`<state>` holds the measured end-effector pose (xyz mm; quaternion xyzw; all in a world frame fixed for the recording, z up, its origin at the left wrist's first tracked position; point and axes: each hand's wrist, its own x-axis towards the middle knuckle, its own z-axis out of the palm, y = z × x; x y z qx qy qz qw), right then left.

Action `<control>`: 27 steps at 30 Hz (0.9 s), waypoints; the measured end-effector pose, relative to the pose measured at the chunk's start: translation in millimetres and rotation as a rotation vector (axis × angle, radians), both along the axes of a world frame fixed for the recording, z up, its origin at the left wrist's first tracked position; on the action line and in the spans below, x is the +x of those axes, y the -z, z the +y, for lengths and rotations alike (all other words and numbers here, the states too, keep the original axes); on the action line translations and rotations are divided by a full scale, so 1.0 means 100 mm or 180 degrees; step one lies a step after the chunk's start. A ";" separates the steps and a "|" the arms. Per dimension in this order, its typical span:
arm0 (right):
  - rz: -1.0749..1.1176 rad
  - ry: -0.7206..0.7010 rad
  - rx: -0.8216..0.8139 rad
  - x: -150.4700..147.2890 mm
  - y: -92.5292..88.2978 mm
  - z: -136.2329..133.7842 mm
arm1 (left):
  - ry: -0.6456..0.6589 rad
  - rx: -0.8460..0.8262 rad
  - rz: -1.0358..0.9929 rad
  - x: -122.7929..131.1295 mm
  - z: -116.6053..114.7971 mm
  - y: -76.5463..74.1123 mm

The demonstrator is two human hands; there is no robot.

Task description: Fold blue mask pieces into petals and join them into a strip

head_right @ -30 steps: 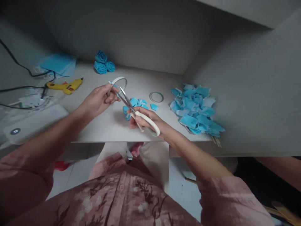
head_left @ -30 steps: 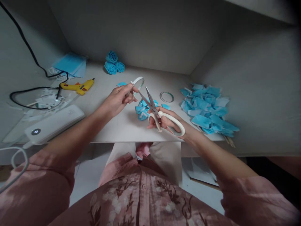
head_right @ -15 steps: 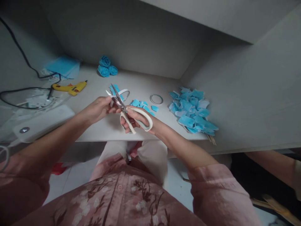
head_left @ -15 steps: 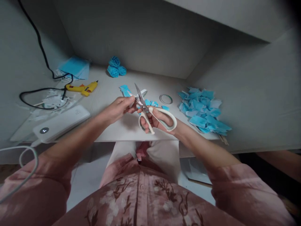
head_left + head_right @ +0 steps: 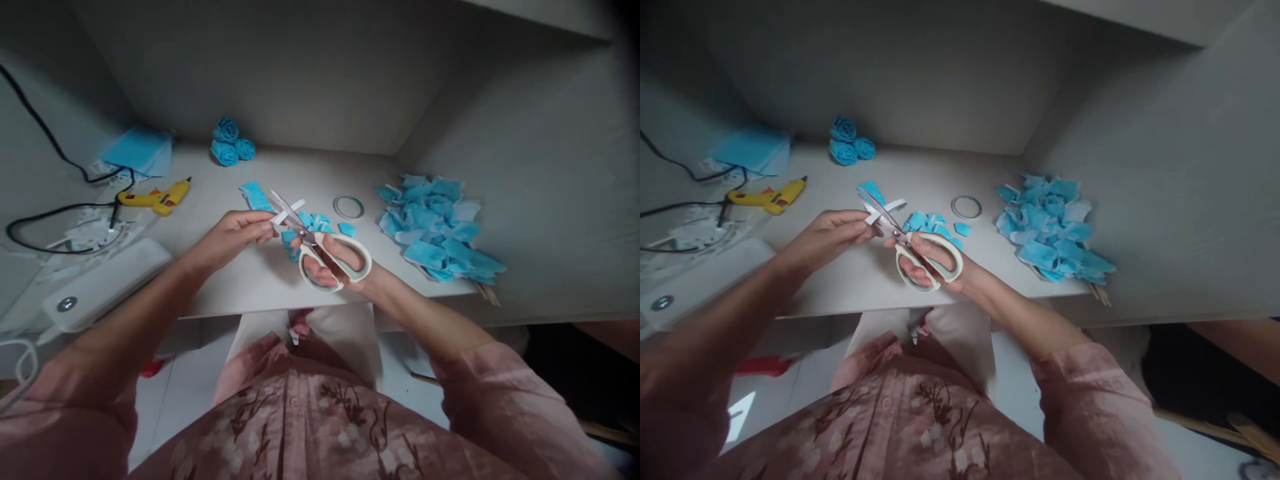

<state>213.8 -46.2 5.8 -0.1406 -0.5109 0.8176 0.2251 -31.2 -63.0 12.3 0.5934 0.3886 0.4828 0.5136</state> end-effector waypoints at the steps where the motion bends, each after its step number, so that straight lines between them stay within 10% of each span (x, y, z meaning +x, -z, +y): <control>1: 0.0032 -0.0001 0.0018 0.03 0.02 0.01 | -0.0021 0.0031 0.0136 0.03 0.03 -0.02; 13: 0.0180 0.0693 0.0275 0.69 0.18 0.05 | 0.0614 0.0220 0.1195 0.61 0.63 -0.16; 22: 0.0335 0.0400 0.0227 0.89 0.25 0.18 | 0.1347 -0.1384 0.0591 1.07 1.03 -0.39; 27: -0.0535 0.0728 0.0479 0.84 0.13 0.20 | 0.1234 -0.0972 0.0988 1.15 1.22 -0.57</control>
